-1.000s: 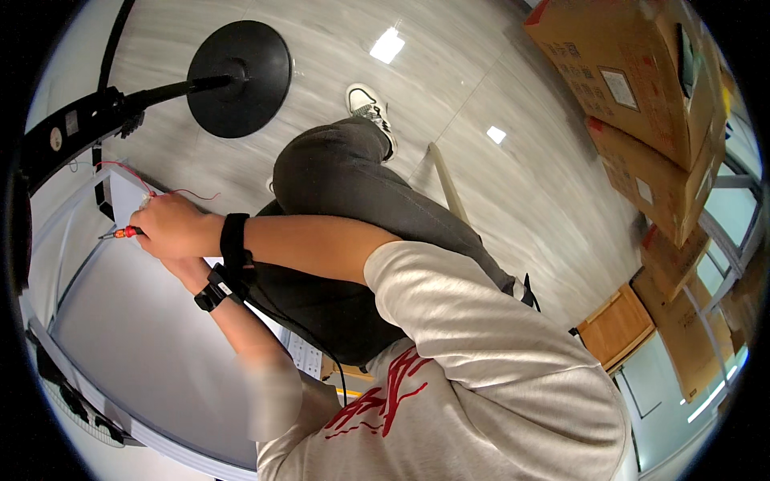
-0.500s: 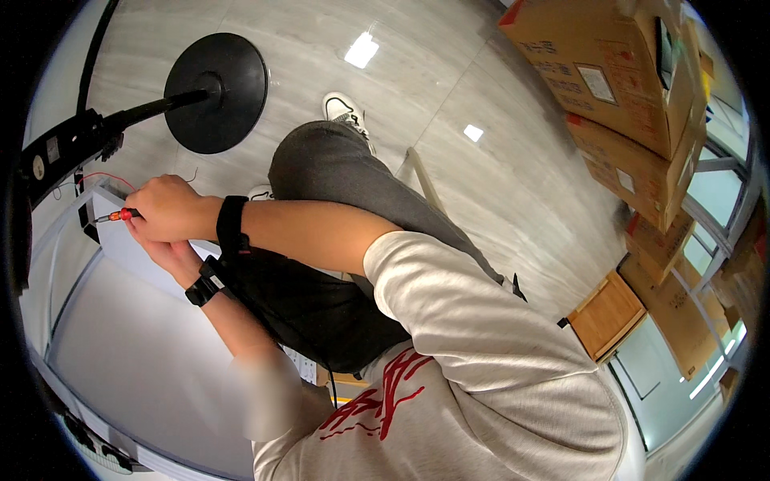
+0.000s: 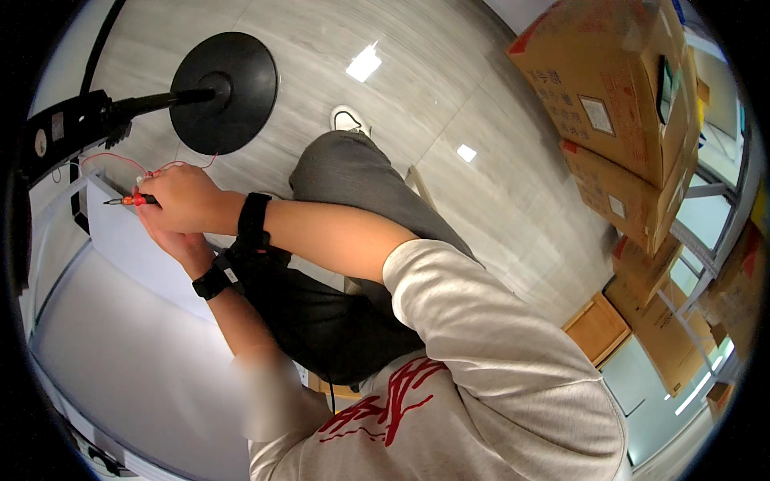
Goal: The person sits on the floor and uses a screwdriver to tighten screws on a small white component attached to a fan stand. They then pick up a black plastic fan housing and continue to secure the component inside it.
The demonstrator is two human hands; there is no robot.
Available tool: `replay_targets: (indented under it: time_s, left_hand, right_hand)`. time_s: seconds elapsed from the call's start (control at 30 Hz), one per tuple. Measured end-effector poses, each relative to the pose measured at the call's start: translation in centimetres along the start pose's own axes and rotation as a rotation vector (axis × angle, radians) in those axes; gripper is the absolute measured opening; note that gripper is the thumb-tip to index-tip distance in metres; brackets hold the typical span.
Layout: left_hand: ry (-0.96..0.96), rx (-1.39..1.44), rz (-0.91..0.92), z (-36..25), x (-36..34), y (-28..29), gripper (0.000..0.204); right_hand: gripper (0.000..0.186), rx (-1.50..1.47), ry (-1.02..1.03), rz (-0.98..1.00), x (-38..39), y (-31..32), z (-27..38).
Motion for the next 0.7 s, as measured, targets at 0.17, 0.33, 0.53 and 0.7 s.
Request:
replay_targets:
  time_s: [0.17, 0.33, 0.53, 0.7]
  left_hand:
    - [0.055, 0.117, -0.024, 0.0, -0.9, 0.7, 0.037]
    - [0.054, 0.198, 0.004, 0.7, -1.4, 2.3, 0.035]
    - [0.055, 0.138, -0.075, 0.0, -0.9, 2.5, 0.042]
    - [0.042, 0.135, -0.131, -0.3, -0.8, 3.2, 0.041]
  right_hand:
    - [0.026, -0.008, 0.058, -0.078, 0.1, 0.2, -0.2]
    - [0.028, -0.087, 0.084, -0.092, 0.0, -0.6, -0.9]
    - [0.03, -0.105, 0.01, 0.053, -0.2, -0.9, -0.8]
    - [0.03, -0.095, -0.023, 0.1, -0.2, -1.8, -1.0]
Point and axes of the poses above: each hand's wrist, its own x-axis away from the middle knuckle, its own y-axis out of the back of the hand, z = x × y, the point moved 2 cm from there along -x, towards the middle knuckle, and after that the axes turned 1 degree about y, right-handed, at the moved point
